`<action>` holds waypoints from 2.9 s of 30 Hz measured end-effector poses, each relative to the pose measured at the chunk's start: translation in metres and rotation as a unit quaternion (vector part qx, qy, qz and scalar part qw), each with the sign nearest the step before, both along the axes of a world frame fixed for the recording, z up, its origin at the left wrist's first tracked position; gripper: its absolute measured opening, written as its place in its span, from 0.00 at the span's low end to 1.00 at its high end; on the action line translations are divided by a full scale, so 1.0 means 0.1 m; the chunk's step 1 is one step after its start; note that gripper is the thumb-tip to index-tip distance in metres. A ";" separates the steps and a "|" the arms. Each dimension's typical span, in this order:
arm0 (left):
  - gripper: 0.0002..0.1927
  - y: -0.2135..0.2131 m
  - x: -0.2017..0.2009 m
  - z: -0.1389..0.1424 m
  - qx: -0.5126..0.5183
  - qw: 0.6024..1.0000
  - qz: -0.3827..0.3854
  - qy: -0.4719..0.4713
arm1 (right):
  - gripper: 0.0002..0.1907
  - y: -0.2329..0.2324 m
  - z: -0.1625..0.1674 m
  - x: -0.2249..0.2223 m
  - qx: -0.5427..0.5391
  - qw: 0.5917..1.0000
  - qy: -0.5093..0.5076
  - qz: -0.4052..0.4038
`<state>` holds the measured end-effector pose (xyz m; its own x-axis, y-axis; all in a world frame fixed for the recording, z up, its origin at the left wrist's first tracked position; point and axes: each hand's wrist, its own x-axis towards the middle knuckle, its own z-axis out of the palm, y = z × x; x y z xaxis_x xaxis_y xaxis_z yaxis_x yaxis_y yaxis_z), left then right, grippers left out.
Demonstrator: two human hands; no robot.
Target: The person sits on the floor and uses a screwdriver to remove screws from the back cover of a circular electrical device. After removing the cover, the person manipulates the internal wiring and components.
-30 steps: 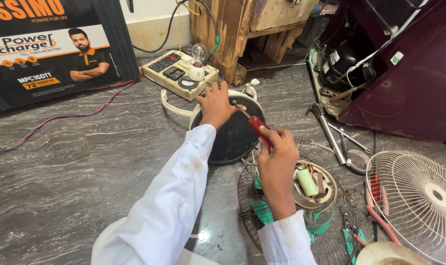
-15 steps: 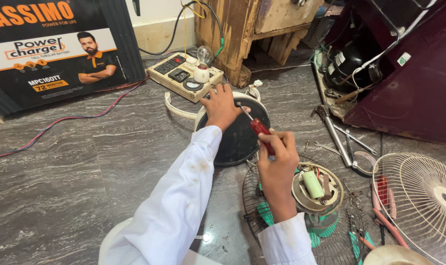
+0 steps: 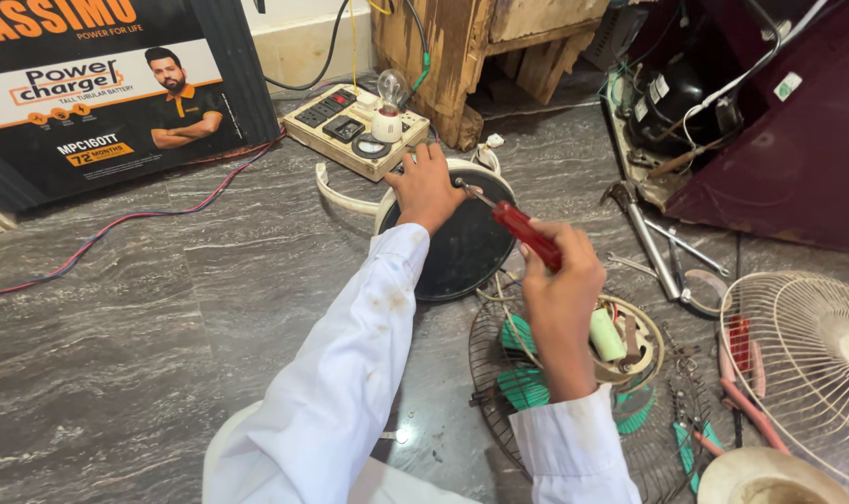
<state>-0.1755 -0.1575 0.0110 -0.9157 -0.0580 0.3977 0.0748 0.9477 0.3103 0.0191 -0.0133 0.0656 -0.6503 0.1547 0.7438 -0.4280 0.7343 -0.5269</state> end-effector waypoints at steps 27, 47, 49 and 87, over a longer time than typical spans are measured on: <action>0.50 0.01 0.00 0.02 0.007 1.000 0.015 -0.025 | 0.13 0.05 0.15 0.01 -0.003 1.000 -0.002 0.031; 0.45 -0.05 0.03 0.01 0.013 0.999 -0.006 -0.044 | 0.14 0.01 0.22 -0.06 -0.139 0.978 -0.151 0.033; 0.46 -0.07 0.05 0.02 0.018 0.999 -0.008 -0.043 | 0.13 0.02 0.19 -0.05 -0.176 0.973 -0.147 0.036; 0.55 -0.17 0.05 0.02 0.043 0.997 -0.023 -0.064 | 0.16 -0.20 -0.28 0.19 -0.333 0.916 -0.223 -0.006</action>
<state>-0.1701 -0.1744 0.0130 -0.9609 -0.0428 0.2735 0.0731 0.9136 0.4000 0.0378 -0.0333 0.0374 -0.8611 0.4881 0.1426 -0.0552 0.1890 -0.9804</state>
